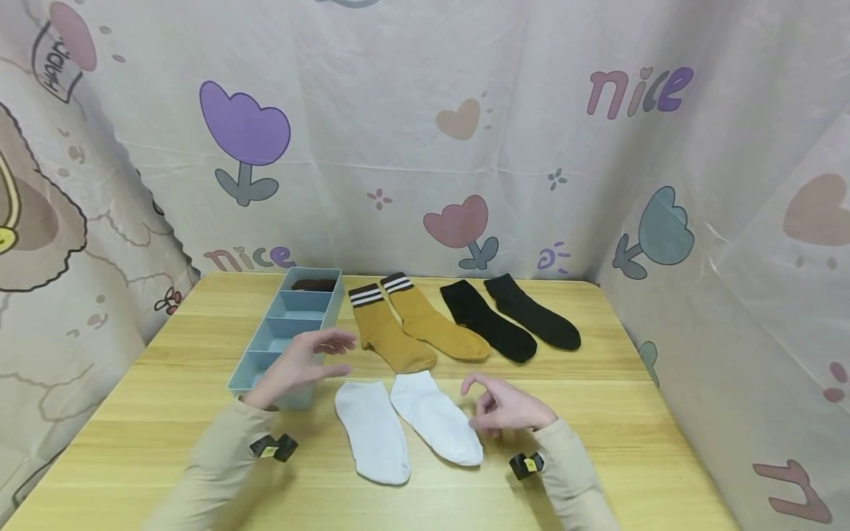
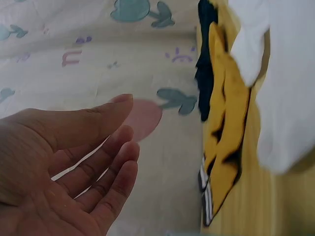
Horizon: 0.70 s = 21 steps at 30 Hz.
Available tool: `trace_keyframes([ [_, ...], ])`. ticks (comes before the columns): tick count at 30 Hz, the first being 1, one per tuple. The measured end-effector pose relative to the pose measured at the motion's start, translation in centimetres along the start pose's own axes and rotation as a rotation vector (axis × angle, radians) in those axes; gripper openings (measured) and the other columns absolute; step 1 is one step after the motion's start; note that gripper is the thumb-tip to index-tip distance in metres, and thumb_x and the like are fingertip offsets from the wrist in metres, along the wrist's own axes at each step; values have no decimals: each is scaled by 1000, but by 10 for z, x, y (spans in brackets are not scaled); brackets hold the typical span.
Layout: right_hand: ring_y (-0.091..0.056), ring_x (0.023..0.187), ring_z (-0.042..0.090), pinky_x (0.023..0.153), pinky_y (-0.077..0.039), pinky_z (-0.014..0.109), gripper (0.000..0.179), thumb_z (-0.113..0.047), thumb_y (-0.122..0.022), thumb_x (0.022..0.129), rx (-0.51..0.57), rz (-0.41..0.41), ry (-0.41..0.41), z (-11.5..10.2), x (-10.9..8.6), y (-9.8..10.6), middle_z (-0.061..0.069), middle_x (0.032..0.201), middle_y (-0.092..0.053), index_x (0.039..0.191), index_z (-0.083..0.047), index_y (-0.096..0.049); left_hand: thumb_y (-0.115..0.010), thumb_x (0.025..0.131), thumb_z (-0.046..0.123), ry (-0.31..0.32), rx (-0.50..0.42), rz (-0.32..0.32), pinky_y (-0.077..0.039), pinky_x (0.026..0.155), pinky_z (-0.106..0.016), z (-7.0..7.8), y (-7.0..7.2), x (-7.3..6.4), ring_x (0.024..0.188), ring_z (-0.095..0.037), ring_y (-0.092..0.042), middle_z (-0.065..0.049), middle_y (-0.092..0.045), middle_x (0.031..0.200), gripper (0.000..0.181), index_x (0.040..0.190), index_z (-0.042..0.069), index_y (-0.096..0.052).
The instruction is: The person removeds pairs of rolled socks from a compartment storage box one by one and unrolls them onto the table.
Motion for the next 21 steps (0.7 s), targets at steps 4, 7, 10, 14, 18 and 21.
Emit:
trace_keyframes([
  [4, -57, 63, 1, 60, -51, 20, 47, -4, -71, 88, -83, 33, 74, -8, 6, 6, 17, 72, -65, 126, 7, -44, -80, 83, 6, 23, 22, 46, -56, 93, -46, -10, 19, -5, 103, -34, -68, -18, -72, 114, 44, 124, -1, -65],
  [7, -62, 72, 1, 69, -57, 23, 48, -3, -71, 89, -136, 45, 138, -17, 15, 9, 14, 79, -70, 129, 8, -46, -80, 84, 7, 38, 15, 52, -55, 95, -49, -17, 29, -9, 106, -36, -68, -20, -72, 116, 44, 125, 0, -65],
  [10, -67, 80, 5, 77, -59, 26, 48, -2, -69, 90, -167, 50, 187, -29, 28, 13, 14, 86, -73, 131, 8, -46, -80, 85, 8, 60, 0, 47, -53, 98, -51, -25, 38, -12, 110, -35, -68, -20, -71, 119, 45, 126, 0, -64],
  [14, -71, 89, 20, 84, -60, 34, 46, -2, -69, 92, -183, 33, 226, -47, 46, 18, 20, 96, -73, 132, 7, -48, -78, 87, 11, 103, -27, 66, -50, 102, -52, -35, 55, -17, 116, -38, -66, -22, -69, 123, 46, 127, -3, -63],
  [18, -69, 100, 34, 93, -57, 45, 48, -5, -68, 94, -176, -6, 228, -64, 62, 23, 26, 108, -70, 136, 4, -47, -76, 90, 14, 167, -55, 118, -51, 104, -41, -51, 76, -28, 121, -39, -63, -24, -66, 129, 48, 131, -4, -60],
  [21, -67, 107, 41, 98, -54, 48, 52, -8, -68, 94, -160, -29, 216, -71, 73, 27, 29, 115, -68, 140, 3, -45, -74, 92, 18, 220, -69, 181, -49, 103, -27, -64, 89, -39, 118, -17, -64, -23, -64, 133, 49, 134, -1, -59],
])
Point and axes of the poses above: each hand's wrist, its own x-axis towards the middle knuckle, its own y-axis out of the back of the hand, z = x × y, the point moved 8 cm from there along x, towards the middle knuckle
